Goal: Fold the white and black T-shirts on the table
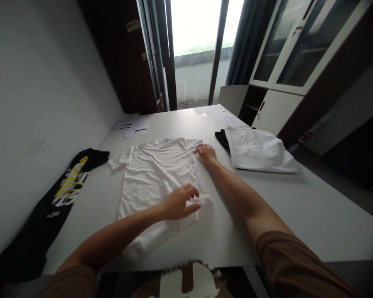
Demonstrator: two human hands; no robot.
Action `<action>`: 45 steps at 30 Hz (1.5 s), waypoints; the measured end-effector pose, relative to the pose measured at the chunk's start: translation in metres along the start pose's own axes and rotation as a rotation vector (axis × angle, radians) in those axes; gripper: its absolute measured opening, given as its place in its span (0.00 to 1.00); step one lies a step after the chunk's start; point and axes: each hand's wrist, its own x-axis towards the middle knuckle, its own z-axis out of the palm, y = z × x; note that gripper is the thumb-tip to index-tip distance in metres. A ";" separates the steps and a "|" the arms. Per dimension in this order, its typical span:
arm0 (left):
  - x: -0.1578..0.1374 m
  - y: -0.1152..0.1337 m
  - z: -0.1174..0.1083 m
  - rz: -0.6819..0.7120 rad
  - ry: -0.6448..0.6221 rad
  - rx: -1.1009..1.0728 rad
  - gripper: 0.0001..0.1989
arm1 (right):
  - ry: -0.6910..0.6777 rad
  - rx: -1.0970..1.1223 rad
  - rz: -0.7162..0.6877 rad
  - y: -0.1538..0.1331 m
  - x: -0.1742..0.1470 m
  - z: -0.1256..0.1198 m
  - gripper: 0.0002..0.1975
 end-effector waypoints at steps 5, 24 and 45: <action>-0.004 0.025 0.041 0.178 -0.121 0.540 0.20 | -0.045 -0.036 -0.047 0.001 0.000 0.002 0.26; -0.014 0.009 0.031 0.204 -0.081 -0.113 0.14 | 0.035 0.062 -0.004 0.009 0.006 0.003 0.20; 0.015 -0.216 -0.084 -0.448 0.572 0.548 0.15 | -0.044 -0.221 0.032 -0.003 -0.015 -0.029 0.23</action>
